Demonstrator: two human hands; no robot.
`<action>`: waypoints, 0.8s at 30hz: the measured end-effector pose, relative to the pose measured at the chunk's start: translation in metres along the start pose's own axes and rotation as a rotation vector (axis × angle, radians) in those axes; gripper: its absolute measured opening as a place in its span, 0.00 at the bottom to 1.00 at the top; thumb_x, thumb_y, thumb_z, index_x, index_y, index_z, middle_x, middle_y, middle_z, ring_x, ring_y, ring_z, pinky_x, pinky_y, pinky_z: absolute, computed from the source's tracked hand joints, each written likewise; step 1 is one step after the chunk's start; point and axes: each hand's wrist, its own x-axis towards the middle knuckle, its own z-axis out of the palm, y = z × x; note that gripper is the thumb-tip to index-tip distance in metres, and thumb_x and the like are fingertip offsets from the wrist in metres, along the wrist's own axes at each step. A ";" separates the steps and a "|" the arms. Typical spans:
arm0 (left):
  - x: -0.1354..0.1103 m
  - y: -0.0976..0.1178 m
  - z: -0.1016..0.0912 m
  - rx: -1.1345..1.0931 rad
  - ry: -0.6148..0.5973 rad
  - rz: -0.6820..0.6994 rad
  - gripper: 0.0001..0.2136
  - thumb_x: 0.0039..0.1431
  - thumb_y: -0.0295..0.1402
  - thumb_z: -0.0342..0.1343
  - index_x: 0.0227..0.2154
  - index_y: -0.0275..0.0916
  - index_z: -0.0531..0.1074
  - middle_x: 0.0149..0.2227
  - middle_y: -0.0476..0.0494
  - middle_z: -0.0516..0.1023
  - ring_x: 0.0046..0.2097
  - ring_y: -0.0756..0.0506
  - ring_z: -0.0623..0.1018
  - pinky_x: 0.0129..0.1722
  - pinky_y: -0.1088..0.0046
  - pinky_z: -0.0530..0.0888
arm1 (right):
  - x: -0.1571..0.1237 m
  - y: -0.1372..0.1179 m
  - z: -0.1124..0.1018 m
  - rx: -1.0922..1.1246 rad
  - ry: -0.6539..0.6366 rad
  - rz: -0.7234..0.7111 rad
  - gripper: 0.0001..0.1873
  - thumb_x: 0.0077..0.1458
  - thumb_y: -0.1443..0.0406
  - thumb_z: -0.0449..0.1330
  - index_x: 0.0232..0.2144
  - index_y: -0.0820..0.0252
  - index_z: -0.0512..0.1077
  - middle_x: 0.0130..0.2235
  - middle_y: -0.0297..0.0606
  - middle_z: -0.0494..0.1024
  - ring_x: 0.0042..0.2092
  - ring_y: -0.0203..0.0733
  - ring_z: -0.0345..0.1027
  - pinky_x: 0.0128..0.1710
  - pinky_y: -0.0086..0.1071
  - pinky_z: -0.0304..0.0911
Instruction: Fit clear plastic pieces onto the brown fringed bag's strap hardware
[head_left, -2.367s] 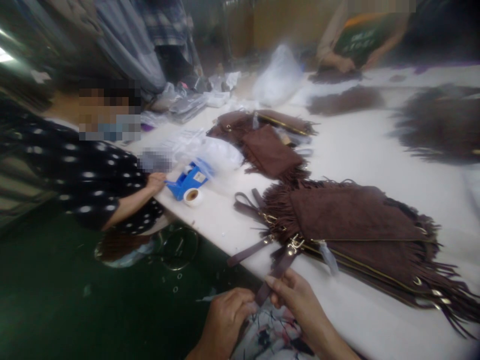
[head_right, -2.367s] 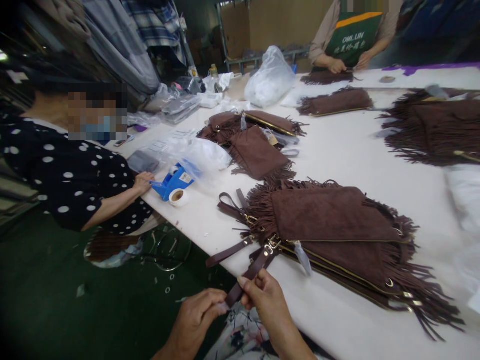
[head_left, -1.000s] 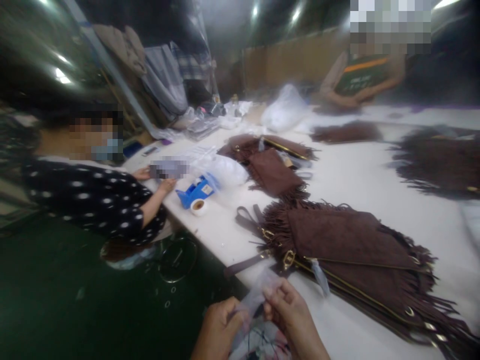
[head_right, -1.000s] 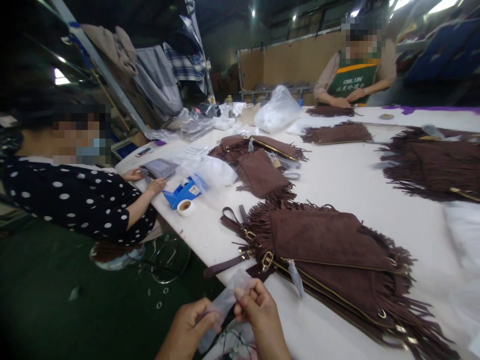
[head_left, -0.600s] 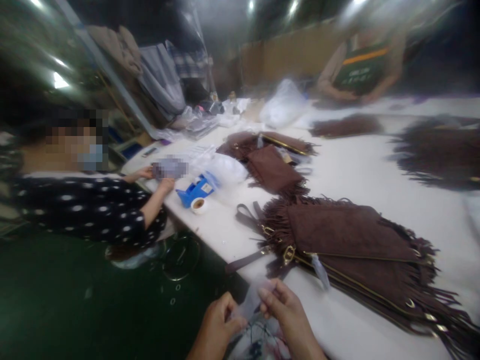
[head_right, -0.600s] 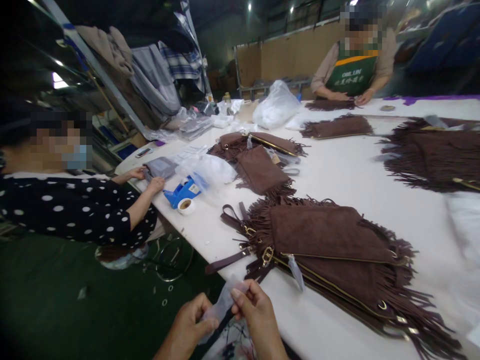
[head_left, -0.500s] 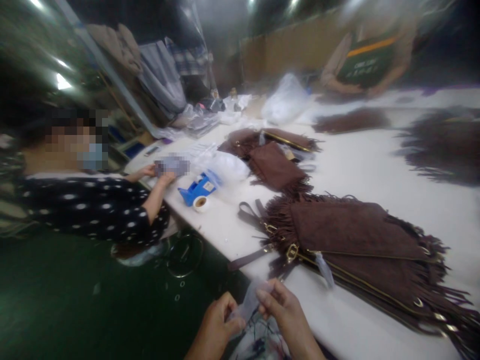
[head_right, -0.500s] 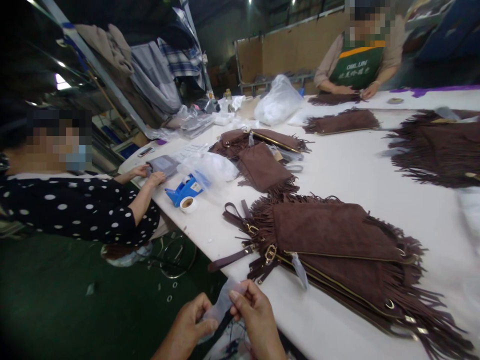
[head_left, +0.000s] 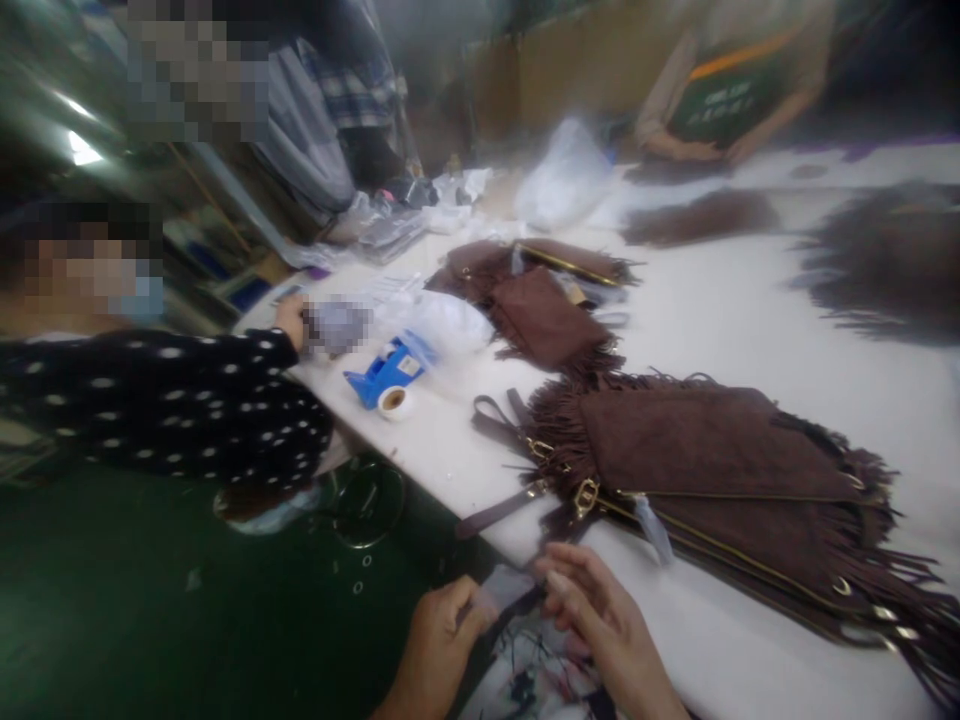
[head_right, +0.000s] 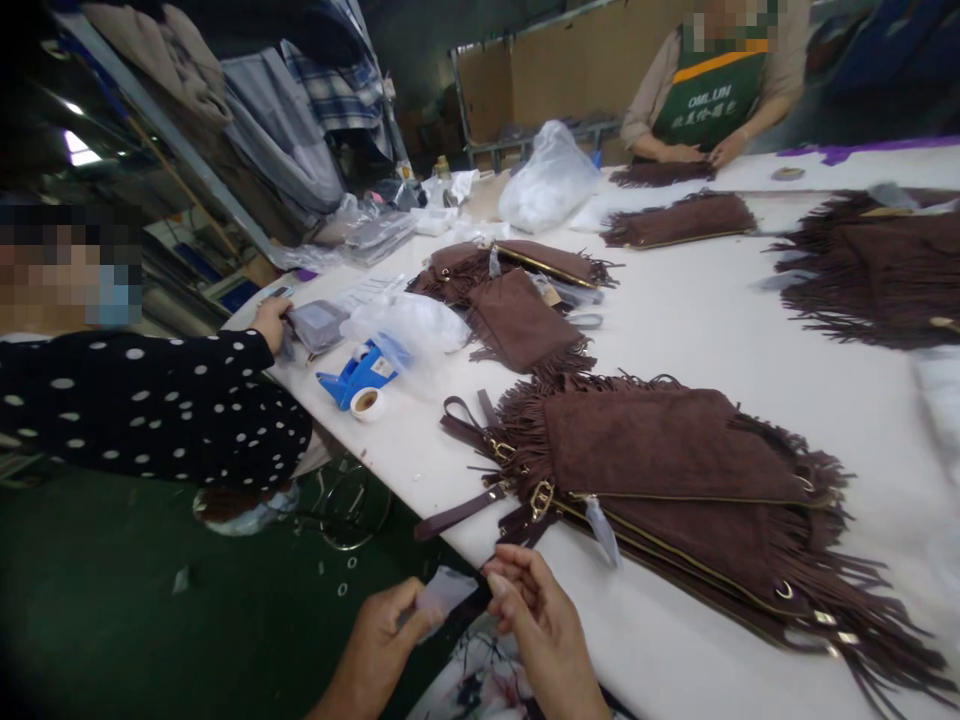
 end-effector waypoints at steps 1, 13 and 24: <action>0.000 0.001 -0.001 0.042 0.007 0.007 0.12 0.58 0.40 0.54 0.25 0.38 0.71 0.28 0.49 0.74 0.33 0.46 0.71 0.33 0.74 0.63 | -0.001 -0.002 0.000 -0.031 0.009 -0.009 0.24 0.53 0.48 0.60 0.46 0.57 0.69 0.41 0.42 0.77 0.34 0.42 0.70 0.30 0.31 0.65; -0.002 -0.002 -0.003 0.162 -0.016 0.039 0.11 0.61 0.40 0.51 0.29 0.39 0.72 0.32 0.46 0.77 0.38 0.44 0.75 0.39 0.71 0.65 | -0.003 -0.020 -0.004 -0.452 -0.205 -0.185 0.13 0.59 0.58 0.56 0.45 0.52 0.71 0.42 0.37 0.78 0.41 0.44 0.72 0.39 0.31 0.65; -0.006 -0.006 0.000 0.315 -0.040 0.153 0.09 0.62 0.37 0.50 0.29 0.41 0.71 0.33 0.44 0.75 0.39 0.42 0.73 0.40 0.69 0.63 | 0.002 -0.036 0.009 -0.948 -0.327 -0.424 0.10 0.56 0.70 0.54 0.36 0.53 0.73 0.34 0.35 0.77 0.36 0.41 0.70 0.34 0.30 0.57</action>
